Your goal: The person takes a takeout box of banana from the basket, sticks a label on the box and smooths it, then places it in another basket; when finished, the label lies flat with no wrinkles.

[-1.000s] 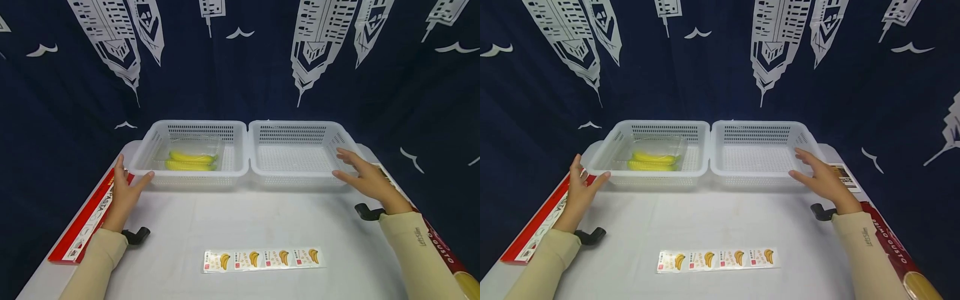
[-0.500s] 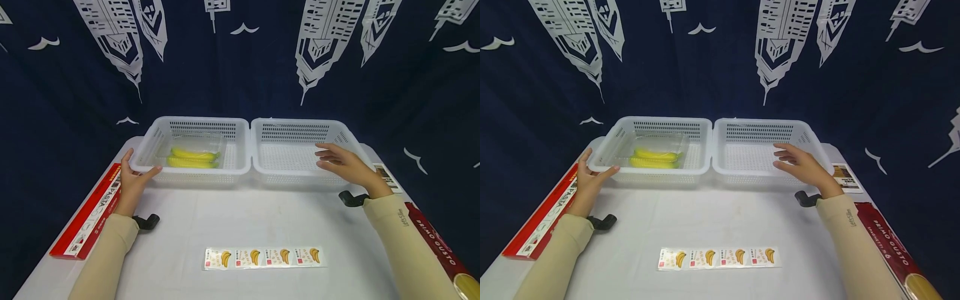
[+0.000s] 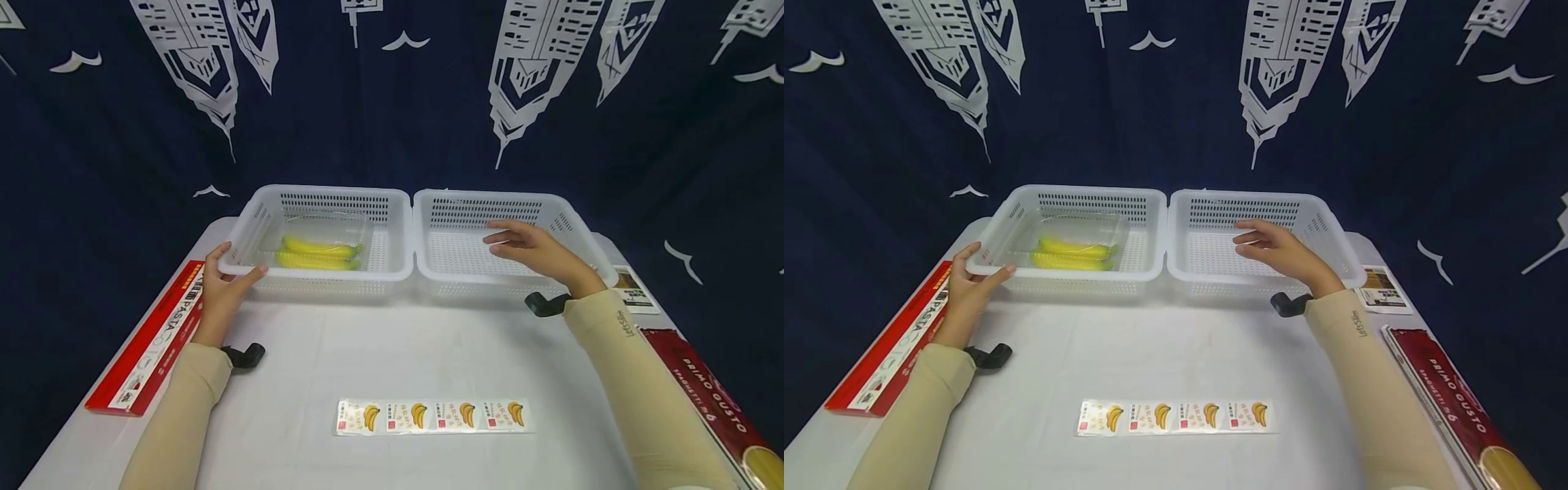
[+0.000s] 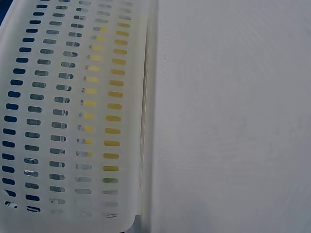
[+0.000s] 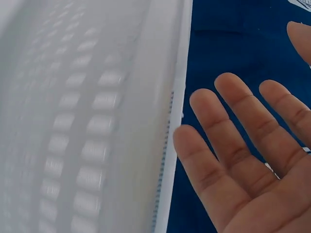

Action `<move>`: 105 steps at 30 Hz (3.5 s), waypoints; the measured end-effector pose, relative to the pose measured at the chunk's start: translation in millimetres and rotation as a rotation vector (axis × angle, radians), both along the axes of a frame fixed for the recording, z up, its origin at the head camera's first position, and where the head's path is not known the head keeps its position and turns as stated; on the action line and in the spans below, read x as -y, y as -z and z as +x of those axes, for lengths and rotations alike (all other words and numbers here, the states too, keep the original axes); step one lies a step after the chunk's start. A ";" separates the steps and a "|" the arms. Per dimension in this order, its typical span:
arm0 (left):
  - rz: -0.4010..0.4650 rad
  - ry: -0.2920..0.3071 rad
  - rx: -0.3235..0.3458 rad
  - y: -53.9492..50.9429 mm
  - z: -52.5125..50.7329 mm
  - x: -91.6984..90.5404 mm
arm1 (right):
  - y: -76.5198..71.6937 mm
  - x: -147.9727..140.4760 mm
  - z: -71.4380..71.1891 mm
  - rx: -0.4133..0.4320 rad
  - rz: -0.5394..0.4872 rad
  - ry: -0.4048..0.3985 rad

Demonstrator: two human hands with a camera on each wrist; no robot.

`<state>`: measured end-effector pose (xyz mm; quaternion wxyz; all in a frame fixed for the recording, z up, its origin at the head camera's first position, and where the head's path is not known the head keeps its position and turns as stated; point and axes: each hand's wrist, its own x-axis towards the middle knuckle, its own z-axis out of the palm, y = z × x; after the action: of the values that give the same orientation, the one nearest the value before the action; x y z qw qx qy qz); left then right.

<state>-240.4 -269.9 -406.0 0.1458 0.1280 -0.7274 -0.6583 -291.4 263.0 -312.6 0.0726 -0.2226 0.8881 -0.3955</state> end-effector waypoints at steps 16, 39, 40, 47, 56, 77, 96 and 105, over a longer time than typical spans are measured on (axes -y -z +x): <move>0.022 -0.019 -0.012 2.1 -1.3 -4.8 | -9.2 57.4 -29.1 0.199 -0.090 -0.100; 0.023 -0.014 -0.021 4.7 -3.8 -1.5 | -11.3 153.9 -60.2 0.452 -0.320 0.002; 0.025 -0.015 -0.022 4.4 -3.5 -1.6 | -11.6 158.3 -61.1 0.465 -0.323 0.007; 0.020 -0.010 -0.016 3.2 -3.2 -2.5 | -12.2 183.6 -63.8 0.551 -0.296 0.017; 0.021 -0.011 -0.032 4.0 -5.1 -0.7 | -10.9 212.3 -69.1 0.612 -0.272 0.089; 0.032 -0.003 -0.051 5.5 -3.8 -1.7 | 5.7 233.3 -87.4 0.764 -0.209 0.028; 0.015 -0.015 -0.045 5.0 -4.5 -1.1 | -0.5 250.9 -80.2 0.626 -0.197 0.012; 0.008 -0.015 -0.054 6.7 -6.7 -1.4 | -6.5 253.2 -71.9 0.567 -0.217 0.053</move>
<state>-247.0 -268.5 -412.6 0.1697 0.1161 -0.7194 -0.6635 -363.3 9.8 -306.1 0.2831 -0.0866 0.7903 -0.5364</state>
